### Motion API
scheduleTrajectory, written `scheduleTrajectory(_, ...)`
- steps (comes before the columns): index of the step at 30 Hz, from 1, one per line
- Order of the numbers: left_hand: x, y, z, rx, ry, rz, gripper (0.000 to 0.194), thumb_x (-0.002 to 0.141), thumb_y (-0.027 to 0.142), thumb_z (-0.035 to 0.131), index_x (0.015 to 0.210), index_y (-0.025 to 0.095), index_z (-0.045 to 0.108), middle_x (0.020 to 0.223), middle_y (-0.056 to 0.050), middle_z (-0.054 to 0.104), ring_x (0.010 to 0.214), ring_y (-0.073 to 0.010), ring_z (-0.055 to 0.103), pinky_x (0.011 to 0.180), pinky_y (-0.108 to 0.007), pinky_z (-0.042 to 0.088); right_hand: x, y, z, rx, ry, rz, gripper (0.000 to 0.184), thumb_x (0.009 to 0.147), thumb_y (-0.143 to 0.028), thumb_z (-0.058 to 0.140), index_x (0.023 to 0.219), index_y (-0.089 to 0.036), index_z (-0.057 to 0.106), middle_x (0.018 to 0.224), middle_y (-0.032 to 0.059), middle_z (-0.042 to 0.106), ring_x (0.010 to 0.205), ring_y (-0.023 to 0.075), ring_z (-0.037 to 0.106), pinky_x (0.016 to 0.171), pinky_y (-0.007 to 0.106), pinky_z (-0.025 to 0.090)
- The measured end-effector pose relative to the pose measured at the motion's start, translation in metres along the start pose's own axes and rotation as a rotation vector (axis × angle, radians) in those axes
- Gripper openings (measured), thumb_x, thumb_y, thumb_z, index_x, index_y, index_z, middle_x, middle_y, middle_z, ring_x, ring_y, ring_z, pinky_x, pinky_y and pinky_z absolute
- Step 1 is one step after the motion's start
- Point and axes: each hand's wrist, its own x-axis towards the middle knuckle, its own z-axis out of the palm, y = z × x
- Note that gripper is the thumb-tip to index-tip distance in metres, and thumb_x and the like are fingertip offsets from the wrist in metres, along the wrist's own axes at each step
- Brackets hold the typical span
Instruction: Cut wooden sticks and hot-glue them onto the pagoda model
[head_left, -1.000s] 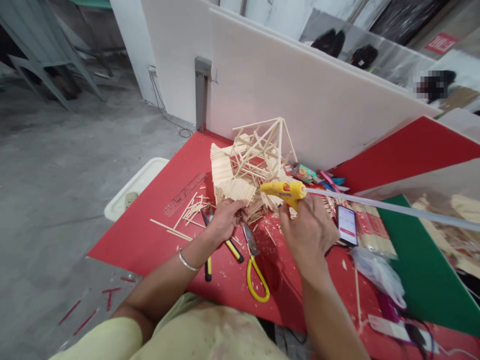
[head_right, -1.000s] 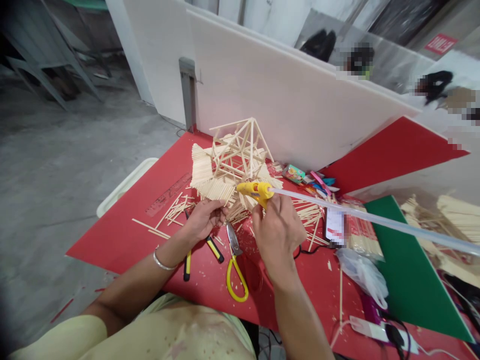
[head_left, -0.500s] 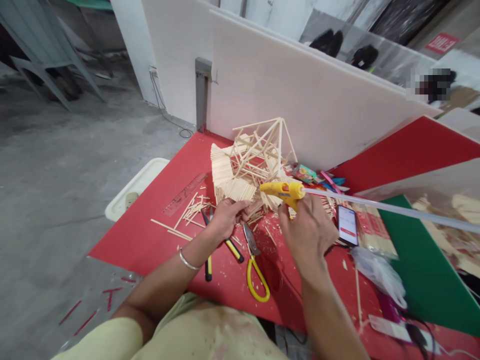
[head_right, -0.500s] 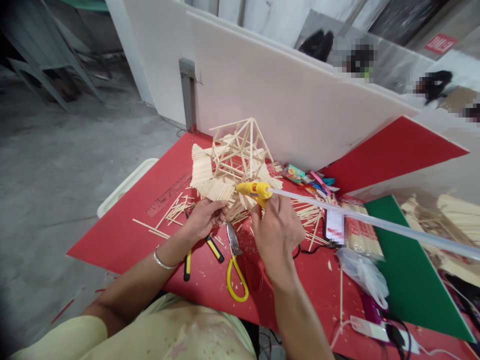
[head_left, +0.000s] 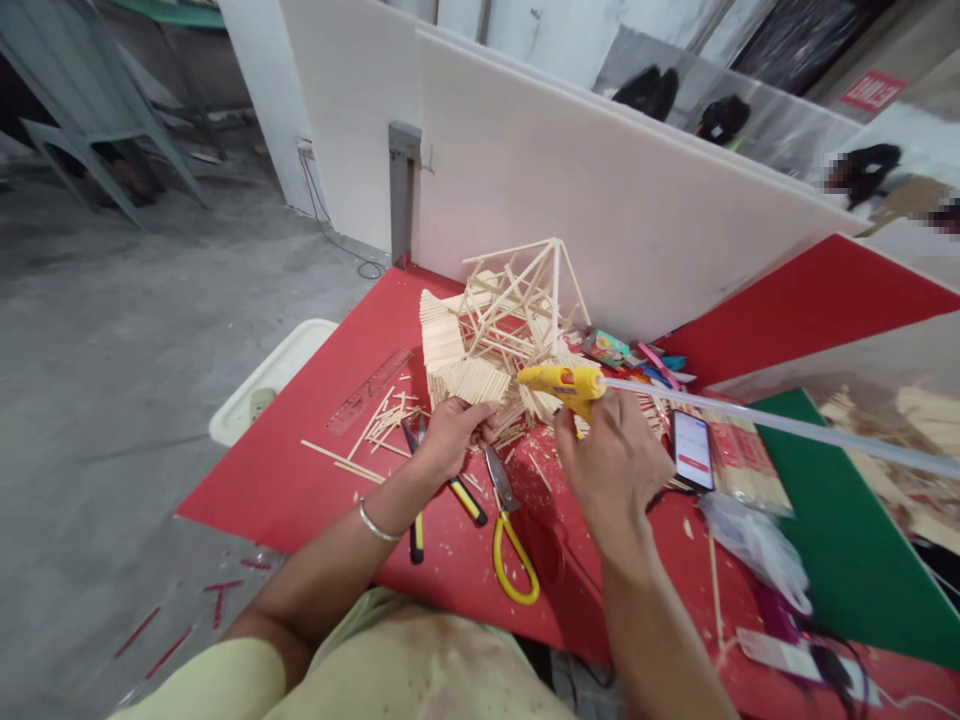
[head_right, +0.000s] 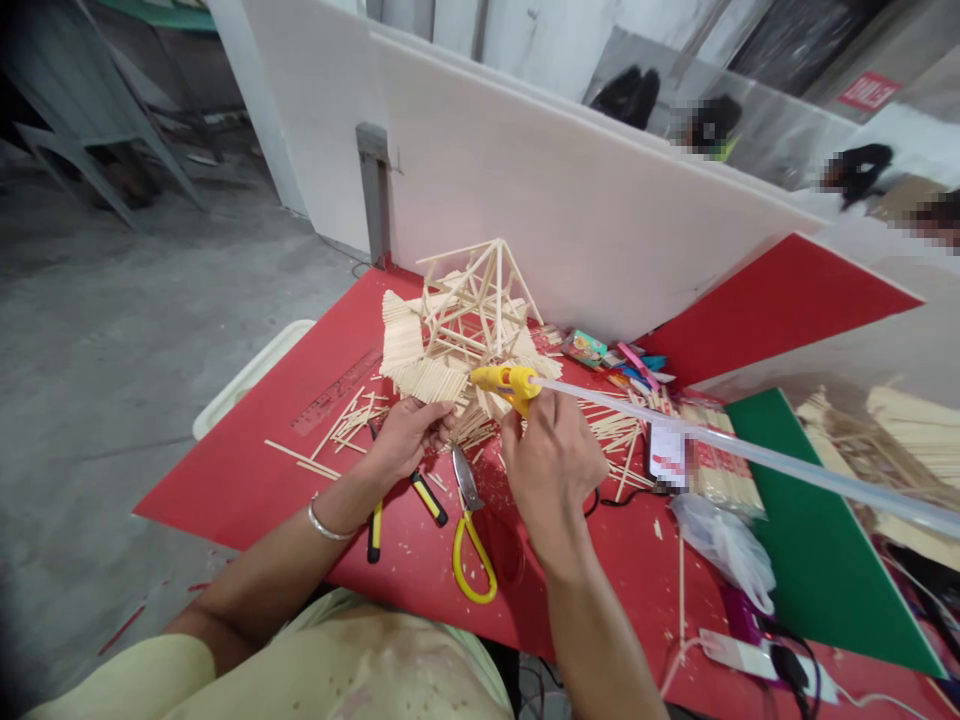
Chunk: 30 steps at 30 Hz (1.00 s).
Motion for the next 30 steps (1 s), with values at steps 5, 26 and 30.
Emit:
scheduleTrajectory(5,0.0,0.0,0.001,0.003,0.023,0.008,0.026,0.068,0.035,0.077,0.062,0.012,0.065,0.049,-0.002,0.061,0.039,-0.0084,0.05,0.039,-0.02,0.037,0.0,0.0,-0.004,0.012,-0.037,-0.012,0.027,0.092,-0.034,0.051,0.106,-0.015,0.062,0.091,0.0061,0.061,0.072,0.0152,0.049,0.059,0.03,0.025)
scheduleTrajectory(26,0.004,-0.004,-0.003,-0.037,0.005,0.002,0.03,0.07,0.039,0.075,0.07,0.011,0.065,0.06,-0.003,0.066,0.044,-0.009,0.054,0.04,-0.02,0.04,-0.025,0.021,-0.011,0.056,0.039,0.167,0.027,0.091,-0.039,0.054,0.102,-0.017,0.065,0.095,0.0062,0.066,0.074,0.0161,0.055,0.062,0.029,0.028)
scheduleTrajectory(30,0.004,-0.003,-0.002,-0.033,-0.021,-0.013,0.032,0.072,0.041,0.072,0.078,0.01,0.067,0.063,-0.003,0.066,0.045,-0.0092,0.054,0.039,-0.02,0.041,-0.044,0.033,-0.015,0.025,0.035,0.258,0.028,0.09,-0.043,0.054,0.092,-0.017,0.063,0.093,0.0072,0.067,0.069,0.0159,0.055,0.06,0.029,0.026)
